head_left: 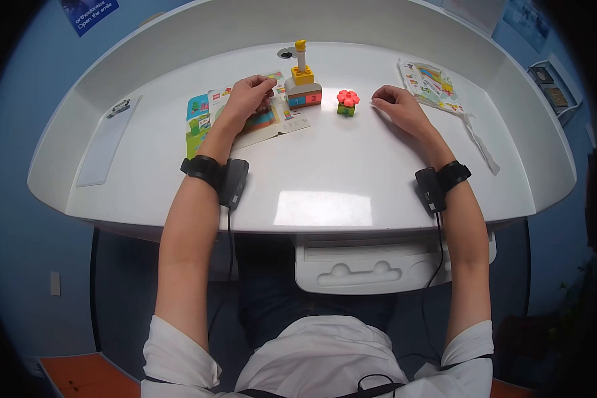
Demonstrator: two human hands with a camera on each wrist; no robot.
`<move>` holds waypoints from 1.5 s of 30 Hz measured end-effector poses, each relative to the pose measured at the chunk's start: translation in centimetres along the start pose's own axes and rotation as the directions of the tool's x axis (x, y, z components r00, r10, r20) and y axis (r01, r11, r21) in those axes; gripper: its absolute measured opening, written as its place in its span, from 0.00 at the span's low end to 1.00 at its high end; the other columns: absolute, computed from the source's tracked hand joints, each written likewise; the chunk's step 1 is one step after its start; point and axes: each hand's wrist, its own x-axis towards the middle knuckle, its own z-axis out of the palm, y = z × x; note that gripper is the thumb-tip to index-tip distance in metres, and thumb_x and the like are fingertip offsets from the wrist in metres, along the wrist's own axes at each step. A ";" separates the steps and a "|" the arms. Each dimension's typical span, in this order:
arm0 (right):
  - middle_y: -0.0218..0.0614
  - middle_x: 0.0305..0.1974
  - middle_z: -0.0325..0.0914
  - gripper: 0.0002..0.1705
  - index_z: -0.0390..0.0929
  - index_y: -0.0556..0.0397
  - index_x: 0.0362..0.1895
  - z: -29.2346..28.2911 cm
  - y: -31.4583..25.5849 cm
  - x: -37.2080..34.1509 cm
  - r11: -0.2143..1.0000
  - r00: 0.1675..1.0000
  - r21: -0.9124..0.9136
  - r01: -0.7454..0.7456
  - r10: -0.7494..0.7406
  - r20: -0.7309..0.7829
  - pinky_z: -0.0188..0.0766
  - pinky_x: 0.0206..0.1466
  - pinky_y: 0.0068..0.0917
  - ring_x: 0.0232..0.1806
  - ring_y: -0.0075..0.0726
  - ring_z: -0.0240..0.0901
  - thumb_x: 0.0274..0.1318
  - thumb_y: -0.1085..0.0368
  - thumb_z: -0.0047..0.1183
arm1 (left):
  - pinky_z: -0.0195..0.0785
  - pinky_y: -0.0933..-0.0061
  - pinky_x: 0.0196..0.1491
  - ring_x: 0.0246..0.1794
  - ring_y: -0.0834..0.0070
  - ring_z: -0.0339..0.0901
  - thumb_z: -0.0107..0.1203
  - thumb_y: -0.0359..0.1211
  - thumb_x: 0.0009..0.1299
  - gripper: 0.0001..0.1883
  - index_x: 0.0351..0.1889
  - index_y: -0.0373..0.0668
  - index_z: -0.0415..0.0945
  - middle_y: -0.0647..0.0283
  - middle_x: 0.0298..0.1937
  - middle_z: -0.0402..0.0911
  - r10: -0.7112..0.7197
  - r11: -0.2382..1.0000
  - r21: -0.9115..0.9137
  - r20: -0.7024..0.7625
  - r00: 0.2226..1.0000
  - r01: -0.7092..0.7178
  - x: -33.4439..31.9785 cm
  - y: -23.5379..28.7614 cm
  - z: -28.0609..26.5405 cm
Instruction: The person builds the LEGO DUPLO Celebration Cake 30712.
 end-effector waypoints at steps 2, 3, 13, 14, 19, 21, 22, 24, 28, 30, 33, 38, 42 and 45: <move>0.34 0.35 0.81 0.14 0.81 0.59 0.42 -0.1 0.0 0.0 1.000 1.000 -0.005 -0.014 0.014 0.009 0.71 0.47 0.27 0.39 0.27 0.74 0.60 0.61 0.55 | 0.62 0.87 0.27 0.26 0.89 0.68 0.55 0.40 0.75 0.11 0.44 0.42 0.78 0.74 0.30 0.74 -0.012 1.000 -0.003 0.012 1.000 0.012 0.1 0.0 -0.1; 0.34 0.35 0.81 0.14 0.81 0.59 0.42 0.0 0.0 0.0 1.000 1.000 -0.005 -0.015 0.015 0.011 0.71 0.47 0.27 0.39 0.27 0.74 0.60 0.61 0.55 | 0.62 0.87 0.27 0.26 0.89 0.68 0.55 0.40 0.75 0.11 0.44 0.42 0.78 0.74 0.30 0.74 -0.014 1.000 -0.003 0.011 1.000 0.014 0.0 -0.1 -0.1; 0.27 0.34 0.79 0.13 0.81 0.57 0.44 0.0 0.2 0.1 1.000 1.000 -0.030 -0.006 0.006 0.021 0.66 0.42 0.20 0.37 0.18 0.70 0.64 0.61 0.55 | 0.62 0.88 0.26 0.26 0.89 0.68 0.54 0.39 0.76 0.12 0.48 0.41 0.76 0.72 0.31 0.74 -0.013 0.998 -0.069 -0.021 1.000 0.012 0.1 0.0 0.1; 0.27 0.34 0.79 0.13 0.81 0.57 0.44 0.0 0.2 0.1 1.000 1.000 -0.030 -0.006 0.007 0.019 0.67 0.42 0.20 0.37 0.19 0.70 0.64 0.61 0.55 | 0.62 0.88 0.26 0.26 0.89 0.68 0.53 0.39 0.76 0.12 0.49 0.41 0.76 0.72 0.31 0.74 -0.015 0.997 -0.072 -0.022 1.000 0.013 0.1 0.0 0.1; 0.33 0.35 0.81 0.14 0.82 0.58 0.42 0.0 0.0 0.1 1.000 1.000 -0.009 -0.011 0.011 0.003 0.71 0.47 0.27 0.38 0.27 0.74 0.60 0.61 0.55 | 0.65 0.86 0.28 0.26 0.88 0.69 0.54 0.39 0.75 0.13 0.50 0.40 0.75 0.70 0.32 0.76 -0.013 0.998 -0.055 -0.020 1.000 0.012 0.2 0.1 0.0; 0.33 0.35 0.81 0.14 0.82 0.58 0.43 0.0 0.0 0.0 1.000 1.000 -0.010 -0.020 0.020 0.004 0.71 0.47 0.27 0.39 0.27 0.74 0.60 0.61 0.55 | 0.68 0.84 0.29 0.26 0.86 0.70 0.55 0.38 0.75 0.14 0.50 0.38 0.75 0.69 0.33 0.77 -0.013 0.999 -0.048 -0.022 1.000 0.012 0.1 -0.1 0.0; 0.33 0.35 0.81 0.14 0.82 0.58 0.42 0.0 -0.1 -0.1 1.000 1.000 -0.014 -0.023 0.023 0.006 0.71 0.47 0.27 0.39 0.27 0.74 0.60 0.61 0.55 | 0.68 0.84 0.28 0.26 0.86 0.70 0.55 0.38 0.75 0.14 0.50 0.38 0.75 0.69 0.33 0.77 -0.009 0.999 -0.048 -0.018 1.000 0.009 0.1 -0.1 0.0; 0.33 0.35 0.81 0.14 0.82 0.58 0.42 -0.1 -0.3 -0.1 1.000 1.000 -0.019 -0.024 0.024 0.008 0.71 0.47 0.27 0.39 0.27 0.74 0.60 0.61 0.55 | 0.68 0.83 0.28 0.26 0.86 0.70 0.54 0.38 0.75 0.14 0.50 0.38 0.75 0.68 0.33 0.77 -0.005 0.999 -0.047 -0.014 1.000 0.004 0.2 -0.1 0.0; 0.33 0.35 0.81 0.14 0.82 0.59 0.42 0.0 -0.3 -0.1 1.000 1.000 -0.020 -0.024 0.024 0.004 0.71 0.47 0.26 0.39 0.27 0.74 0.60 0.61 0.55 | 0.63 0.87 0.28 0.26 0.89 0.69 0.55 0.40 0.76 0.13 0.50 0.41 0.75 0.73 0.32 0.74 -0.022 0.999 -0.042 -0.013 1.000 0.021 -0.2 0.2 0.1; 0.33 0.35 0.81 0.14 0.82 0.59 0.42 0.0 -0.2 -0.1 1.000 1.000 -0.016 -0.013 0.013 -0.001 0.71 0.47 0.26 0.39 0.27 0.74 0.60 0.61 0.55 | 0.63 0.87 0.28 0.26 0.90 0.69 0.55 0.40 0.76 0.13 0.49 0.42 0.75 0.73 0.32 0.74 -0.022 0.998 -0.050 -0.008 1.000 0.022 -0.2 0.2 0.1; 0.33 0.35 0.81 0.14 0.82 0.59 0.43 0.0 -0.1 0.0 1.000 1.000 -0.015 -0.002 0.002 0.007 0.70 0.46 0.26 0.38 0.27 0.73 0.60 0.61 0.55 | 0.63 0.88 0.27 0.26 0.90 0.69 0.55 0.40 0.75 0.13 0.49 0.42 0.75 0.74 0.31 0.74 -0.018 0.999 -0.044 -0.006 1.000 0.018 -0.1 0.1 0.0; 0.33 0.34 0.81 0.14 0.82 0.58 0.42 0.1 -0.1 -0.1 1.000 1.000 -0.019 0.016 -0.016 -0.016 0.70 0.44 0.26 0.36 0.26 0.72 0.60 0.61 0.56 | 0.66 0.84 0.28 0.26 0.87 0.71 0.56 0.38 0.74 0.14 0.51 0.39 0.76 0.68 0.34 0.78 -0.004 0.999 -0.035 -0.011 1.000 0.003 0.2 -0.1 -0.2; 0.31 0.33 0.80 0.13 0.82 0.58 0.41 0.1 0.3 0.0 0.999 0.999 -0.007 0.040 -0.041 -0.014 0.70 0.43 0.25 0.35 0.25 0.71 0.59 0.60 0.58 | 0.65 0.84 0.27 0.26 0.87 0.71 0.56 0.37 0.74 0.14 0.51 0.38 0.76 0.68 0.34 0.78 0.006 0.998 -0.055 -0.027 1.000 -0.007 0.1 -0.1 -0.1; 0.31 0.32 0.80 0.13 0.82 0.58 0.40 0.2 0.5 0.1 0.998 0.998 -0.025 0.062 -0.063 -0.024 0.70 0.42 0.25 0.34 0.24 0.71 0.59 0.61 0.58 | 0.66 0.83 0.27 0.26 0.86 0.71 0.55 0.37 0.74 0.14 0.51 0.38 0.76 0.67 0.33 0.79 0.027 0.995 -0.092 -0.022 0.999 -0.029 0.1 -0.2 -0.3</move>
